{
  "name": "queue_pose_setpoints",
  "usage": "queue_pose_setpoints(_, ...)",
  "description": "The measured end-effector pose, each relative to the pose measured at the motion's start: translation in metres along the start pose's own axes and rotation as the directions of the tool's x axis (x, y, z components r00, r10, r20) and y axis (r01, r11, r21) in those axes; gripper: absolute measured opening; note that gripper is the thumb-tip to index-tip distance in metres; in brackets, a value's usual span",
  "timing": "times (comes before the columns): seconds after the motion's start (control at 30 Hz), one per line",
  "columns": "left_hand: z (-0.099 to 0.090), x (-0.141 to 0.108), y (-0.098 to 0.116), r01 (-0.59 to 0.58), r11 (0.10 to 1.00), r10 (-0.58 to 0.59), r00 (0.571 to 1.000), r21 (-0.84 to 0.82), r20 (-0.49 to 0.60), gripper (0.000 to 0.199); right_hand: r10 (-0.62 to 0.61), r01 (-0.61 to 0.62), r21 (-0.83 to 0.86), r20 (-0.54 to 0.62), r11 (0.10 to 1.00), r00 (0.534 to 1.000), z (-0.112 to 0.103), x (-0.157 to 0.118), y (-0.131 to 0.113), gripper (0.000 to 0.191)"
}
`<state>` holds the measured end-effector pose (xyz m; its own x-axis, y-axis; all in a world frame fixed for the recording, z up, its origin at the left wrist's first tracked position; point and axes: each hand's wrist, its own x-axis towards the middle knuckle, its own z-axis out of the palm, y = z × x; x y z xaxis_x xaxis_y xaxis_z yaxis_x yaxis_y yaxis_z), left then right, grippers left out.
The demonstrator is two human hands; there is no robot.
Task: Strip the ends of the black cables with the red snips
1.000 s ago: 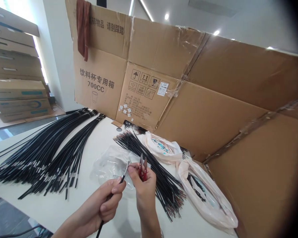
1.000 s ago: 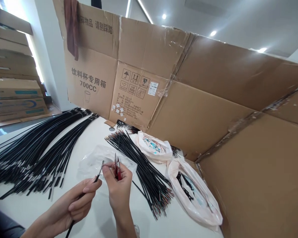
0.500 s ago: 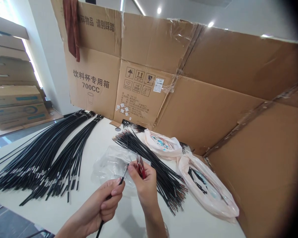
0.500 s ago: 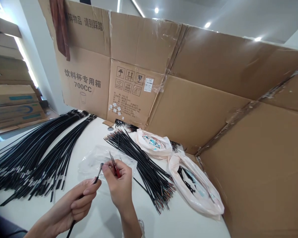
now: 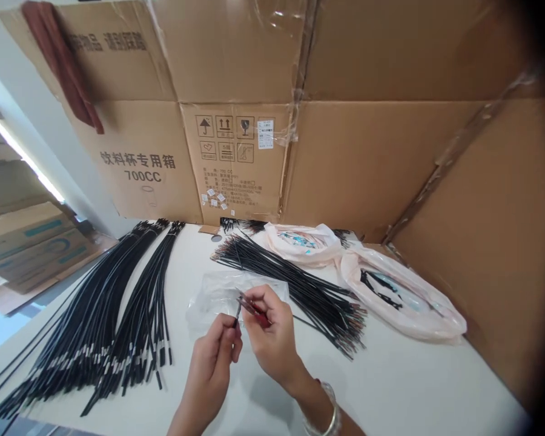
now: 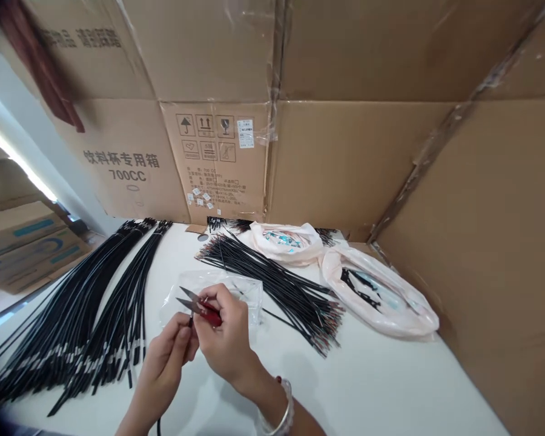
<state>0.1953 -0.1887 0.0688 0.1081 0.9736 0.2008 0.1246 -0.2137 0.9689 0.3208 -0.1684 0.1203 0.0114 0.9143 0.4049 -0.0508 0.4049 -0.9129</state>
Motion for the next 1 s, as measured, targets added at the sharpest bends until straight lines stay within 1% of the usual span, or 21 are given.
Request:
queue_pose_setpoints(0.03,-0.002,0.001,0.000,0.001,1.000,-0.001,1.000,0.018,0.010,0.039,0.001,-0.001,0.003,0.011,1.000,1.000,0.000,0.001,0.001,0.007)
queue_pose_setpoints(0.1,-0.006,0.003,0.001,0.038,0.999,-0.038,0.999,0.004,0.037,0.041,0.040,-0.041,0.046,0.014,0.998,0.999,-0.001,0.004,0.001,0.007)
queue_pose_setpoints(0.2,-0.010,0.008,0.006,0.116,0.988,-0.105,0.988,-0.101,0.113,0.045,0.129,-0.132,0.118,0.029,0.984,0.991,-0.002,0.012,0.003,0.018)
queue_pose_setpoints(0.27,-0.010,0.010,0.009,0.153,0.973,-0.128,0.981,-0.174,0.148,0.047,0.174,-0.178,0.121,0.040,0.977,0.984,-0.003,0.015,0.004,0.022)
queue_pose_setpoints(0.33,-0.011,0.011,0.011,0.163,0.963,-0.147,0.985,-0.215,0.088,0.046,0.200,-0.203,0.107,0.043,0.973,0.979,-0.005,0.015,0.003,0.023)
queue_pose_setpoints(0.4,-0.012,0.011,0.011,0.144,0.964,-0.157,0.987,-0.225,-0.040,0.044,0.199,-0.203,0.058,0.070,0.977,0.977,-0.009,0.013,-0.001,0.022)
queue_pose_setpoints(0.43,-0.012,0.012,0.010,0.128,0.966,-0.150,0.985,-0.224,-0.087,0.043,0.185,-0.186,0.008,0.088,0.982,0.979,-0.011,0.011,-0.003,0.022)
queue_pose_setpoints(0.5,-0.014,0.012,0.007,0.086,0.970,-0.115,0.986,-0.226,-0.120,0.042,0.139,-0.122,-0.151,0.106,0.981,0.985,-0.016,0.008,-0.009,0.020)
queue_pose_setpoints(0.57,-0.016,0.013,0.005,0.054,0.971,-0.089,0.986,-0.233,-0.140,0.040,0.093,-0.056,-0.330,0.098,0.942,0.991,-0.018,0.005,-0.013,0.015)
queue_pose_setpoints(0.6,-0.016,0.014,0.004,0.043,0.971,-0.080,0.985,-0.235,-0.152,0.039,0.079,-0.035,-0.396,0.097,0.918,0.992,-0.017,0.004,-0.015,0.014)
queue_pose_setpoints(0.67,-0.015,0.014,0.004,0.036,0.971,-0.082,0.979,-0.235,-0.188,0.038,0.069,-0.009,-0.474,0.110,0.881,0.992,-0.016,0.001,-0.015,0.014)
queue_pose_setpoints(0.8,-0.011,0.014,0.008,0.052,0.971,-0.104,0.970,-0.232,-0.218,0.038,0.054,0.006,-0.531,0.098,0.848,0.994,-0.011,-0.001,-0.013,0.015)
queue_pose_setpoints(1.0,-0.010,0.015,0.009,0.049,0.974,-0.099,0.970,-0.222,-0.222,0.039,0.044,0.013,-0.516,0.097,0.856,0.994,-0.010,-0.001,-0.010,0.016)
